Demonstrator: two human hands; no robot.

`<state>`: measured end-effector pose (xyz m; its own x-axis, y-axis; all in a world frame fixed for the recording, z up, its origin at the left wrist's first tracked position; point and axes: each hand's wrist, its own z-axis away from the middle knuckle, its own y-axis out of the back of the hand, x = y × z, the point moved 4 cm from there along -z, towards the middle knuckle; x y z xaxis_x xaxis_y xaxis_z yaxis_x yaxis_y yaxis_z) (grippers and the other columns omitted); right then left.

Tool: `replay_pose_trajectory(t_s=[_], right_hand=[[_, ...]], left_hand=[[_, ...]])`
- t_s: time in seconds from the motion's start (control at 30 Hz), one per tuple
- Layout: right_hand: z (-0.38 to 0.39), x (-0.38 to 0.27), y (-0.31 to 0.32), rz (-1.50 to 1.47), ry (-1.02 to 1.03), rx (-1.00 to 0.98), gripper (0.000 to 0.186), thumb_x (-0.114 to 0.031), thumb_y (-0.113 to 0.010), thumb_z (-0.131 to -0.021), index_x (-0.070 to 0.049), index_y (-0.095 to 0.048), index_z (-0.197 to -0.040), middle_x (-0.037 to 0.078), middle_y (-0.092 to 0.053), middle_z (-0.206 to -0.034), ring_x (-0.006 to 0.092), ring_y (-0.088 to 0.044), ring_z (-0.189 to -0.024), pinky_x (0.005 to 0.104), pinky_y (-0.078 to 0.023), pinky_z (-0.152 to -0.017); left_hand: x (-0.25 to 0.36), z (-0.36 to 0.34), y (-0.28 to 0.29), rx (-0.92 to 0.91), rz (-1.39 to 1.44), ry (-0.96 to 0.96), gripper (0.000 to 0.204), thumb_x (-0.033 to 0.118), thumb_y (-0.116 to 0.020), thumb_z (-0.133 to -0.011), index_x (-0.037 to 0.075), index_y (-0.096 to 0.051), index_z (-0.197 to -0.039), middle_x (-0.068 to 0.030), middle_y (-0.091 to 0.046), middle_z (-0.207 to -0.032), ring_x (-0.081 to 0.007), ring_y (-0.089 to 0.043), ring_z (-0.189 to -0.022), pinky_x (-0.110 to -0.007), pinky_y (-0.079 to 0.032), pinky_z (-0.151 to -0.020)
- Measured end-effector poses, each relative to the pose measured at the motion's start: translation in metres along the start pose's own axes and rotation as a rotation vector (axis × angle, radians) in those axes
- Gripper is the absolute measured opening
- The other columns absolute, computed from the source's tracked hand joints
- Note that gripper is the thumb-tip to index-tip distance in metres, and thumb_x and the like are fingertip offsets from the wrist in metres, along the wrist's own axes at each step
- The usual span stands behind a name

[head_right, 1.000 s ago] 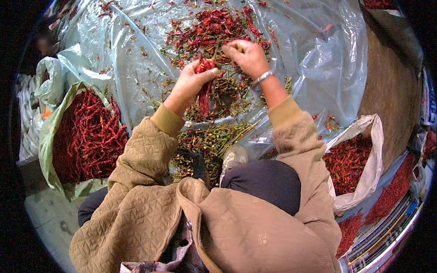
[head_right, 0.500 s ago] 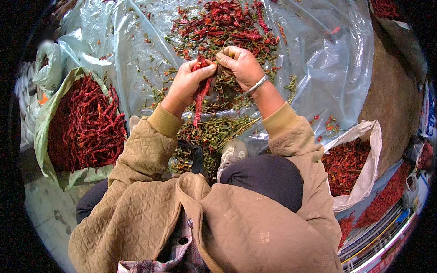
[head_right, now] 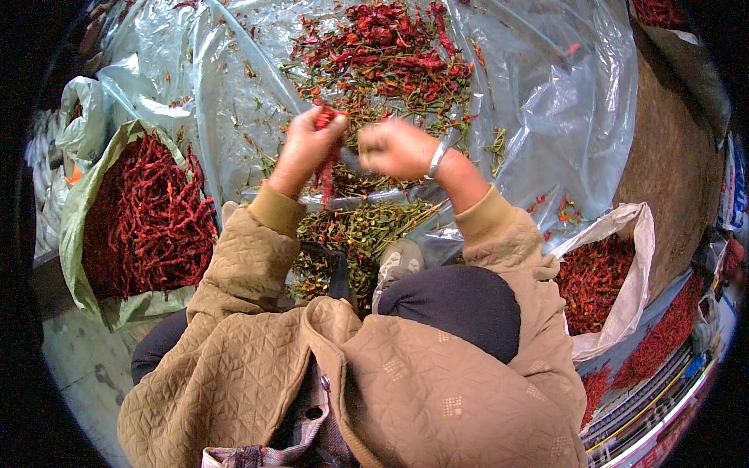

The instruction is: The person sits on a plastic sheet and removes stems from dried red chilies by hand. The de-stemmed chilies are placed into a sack, while the stems are discarded onto the sheet.

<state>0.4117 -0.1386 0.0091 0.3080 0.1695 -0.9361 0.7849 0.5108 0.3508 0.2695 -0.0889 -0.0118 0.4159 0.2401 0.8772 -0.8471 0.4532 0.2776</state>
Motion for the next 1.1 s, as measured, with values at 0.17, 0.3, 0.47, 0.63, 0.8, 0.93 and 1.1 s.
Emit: replay_pose_trajectory(t_s=[0.17, 0.3, 0.47, 0.63, 0.8, 0.93, 1.1], right_hand=[[0.001, 0.071, 0.01, 0.146, -0.051, 0.096, 0.015, -0.018, -0.059, -0.075, -0.005, -0.061, -0.082, 0.015, -0.06, -0.074, 0.0299, -0.056, -0.06, 0.037, -0.045, -0.06], [-0.022, 0.088, 0.076, 0.835, -0.473, 0.533, 0.019, -0.028, -0.057, -0.077, -0.009, -0.055, -0.079, 0.01, -0.059, -0.075, 0.0306, -0.057, -0.074, 0.0428, -0.044, -0.064], [0.008, 0.09, 0.075, 0.492, -0.46, 0.598, 0.02, -0.025, -0.063, -0.074, -0.006, -0.058, -0.078, 0.01, -0.059, -0.071, 0.0237, -0.057, -0.066, 0.0354, -0.045, -0.061], [0.042, 0.081, 0.027, -0.99, -0.625, 0.534, 0.017, -0.015, -0.062, -0.079, -0.001, -0.056, -0.085, 0.002, -0.057, -0.071, 0.0077, -0.048, -0.055, 0.0223, -0.041, -0.049], [0.035, 0.047, -0.024, -1.361, -0.545, 0.525, 0.014, -0.016, -0.058, -0.082, -0.004, -0.053, -0.087, 0.003, -0.057, -0.071, 0.0087, -0.05, -0.053, 0.0229, -0.039, -0.046], [0.045, 0.054, -0.016, -1.15, -0.602, 0.444, 0.018, -0.02, -0.057, -0.083, -0.003, -0.053, -0.087, 0.002, -0.054, -0.066, 0.0066, -0.043, -0.046, 0.0195, -0.032, -0.04], [0.035, 0.045, -0.017, -1.143, -0.568, 0.36, 0.01, -0.015, -0.056, -0.083, -0.005, -0.053, -0.085, -0.002, -0.052, -0.069, 0.0044, -0.044, -0.053, 0.0177, -0.035, -0.047]], left_hand=[[-0.016, 0.004, 0.023, -0.065, 0.48, 0.235, 0.011, 0.008, -0.063, -0.076, 0.005, -0.054, -0.081, 0.0013, -0.053, -0.064, -0.0085, -0.049, -0.052, -0.022, -0.041, -0.047], [-0.026, 0.009, 0.007, -0.002, 0.526, 0.315, 0.016, 0.007, -0.068, -0.072, 0.007, -0.053, -0.078, 0.0036, -0.05, -0.062, -0.0061, -0.043, -0.049, -0.021, -0.036, -0.044], [-0.023, 0.005, -0.006, 0.012, 0.602, 0.259, 0.009, 0.008, -0.061, -0.077, 0.006, -0.053, -0.077, 0.0023, -0.051, -0.062, -0.0063, -0.044, -0.048, -0.022, -0.038, -0.043], [0.007, 0.002, -0.031, -0.024, 0.602, 0.23, 0.009, 0.01, -0.06, -0.079, 0.004, -0.055, -0.082, 0.0011, -0.053, -0.063, -0.0074, -0.047, -0.049, -0.022, -0.039, -0.044], [-0.011, 0.013, -0.05, -0.122, 0.218, 0.064, 0.016, 0.012, -0.062, -0.078, 0.0, -0.059, -0.087, 0.0005, -0.059, -0.072, -0.0038, -0.048, -0.062, -0.021, -0.042, -0.055], [-0.009, 0.028, -0.049, -0.385, 0.373, 0.198, 0.016, 0.01, -0.063, -0.077, 0.001, -0.059, -0.089, 0.0012, -0.059, -0.074, -0.0042, -0.05, -0.065, -0.021, -0.043, -0.061], [-0.01, 0.031, -0.038, -0.523, 0.506, 0.372, 0.013, 0.012, -0.063, -0.076, 0.004, -0.06, -0.086, 0.0022, -0.056, -0.069, -0.0047, -0.048, -0.054, -0.02, -0.039, -0.048]])
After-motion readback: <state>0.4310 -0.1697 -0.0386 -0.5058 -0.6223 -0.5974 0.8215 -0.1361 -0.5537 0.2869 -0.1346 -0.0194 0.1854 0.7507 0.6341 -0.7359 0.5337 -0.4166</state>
